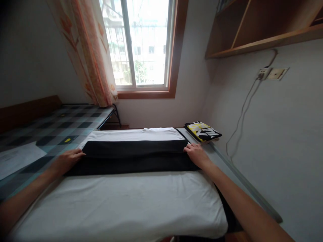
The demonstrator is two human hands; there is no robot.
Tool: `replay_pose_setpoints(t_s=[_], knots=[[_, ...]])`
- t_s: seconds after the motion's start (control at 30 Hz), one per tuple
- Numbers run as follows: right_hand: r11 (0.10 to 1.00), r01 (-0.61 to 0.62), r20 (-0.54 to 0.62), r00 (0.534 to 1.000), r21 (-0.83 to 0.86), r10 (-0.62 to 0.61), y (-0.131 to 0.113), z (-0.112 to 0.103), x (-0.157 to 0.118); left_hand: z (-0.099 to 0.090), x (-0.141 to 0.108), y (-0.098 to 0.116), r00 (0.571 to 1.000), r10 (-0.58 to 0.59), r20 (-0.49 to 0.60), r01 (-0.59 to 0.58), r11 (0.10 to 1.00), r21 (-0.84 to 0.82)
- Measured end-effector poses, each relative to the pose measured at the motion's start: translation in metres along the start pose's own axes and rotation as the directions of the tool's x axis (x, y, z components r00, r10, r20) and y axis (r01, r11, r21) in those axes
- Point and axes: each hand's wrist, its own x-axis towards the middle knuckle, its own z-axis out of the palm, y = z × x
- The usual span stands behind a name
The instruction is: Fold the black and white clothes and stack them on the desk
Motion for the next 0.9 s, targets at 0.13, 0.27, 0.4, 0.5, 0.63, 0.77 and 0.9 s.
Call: replay_pose_setpoints(t_s=[0.13,0.27,0.4,0.5,0.63,0.77,0.9], knots=[[0.998,-0.060,0.009,0.998,-0.031,0.060,-0.016,-0.007,-0.003,-0.002,-0.001,0.010,0.996,0.025,0.088,-0.033,0.996,0.087],[0.986,-0.108,-0.064,0.991,0.129,0.117,-0.038,-0.015,0.018,-0.014,0.015,0.033,0.997,-0.033,0.066,0.025,0.993,0.119],[0.906,-0.080,-0.066,0.991,0.417,0.118,-0.091,-0.013,0.071,-0.008,0.052,0.082,1.000,0.013,-0.015,-0.013,1.000,0.012],[0.855,-0.074,-0.025,0.995,0.513,0.101,-0.144,-0.004,0.114,0.015,0.081,0.136,0.993,0.113,-0.037,-0.116,0.988,-0.101],[0.889,-0.134,0.108,0.990,0.438,0.096,-0.192,0.013,0.143,0.050,0.102,0.188,0.994,0.107,0.029,-0.101,0.981,-0.165],[0.907,-0.191,0.203,0.972,0.376,0.121,-0.183,0.027,0.134,0.063,0.102,0.184,0.988,0.022,0.156,-0.003,0.993,-0.117],[0.915,-0.266,0.251,0.949,0.302,0.193,-0.132,0.033,0.104,0.057,0.090,0.146,0.976,-0.126,0.179,0.136,0.990,-0.047]])
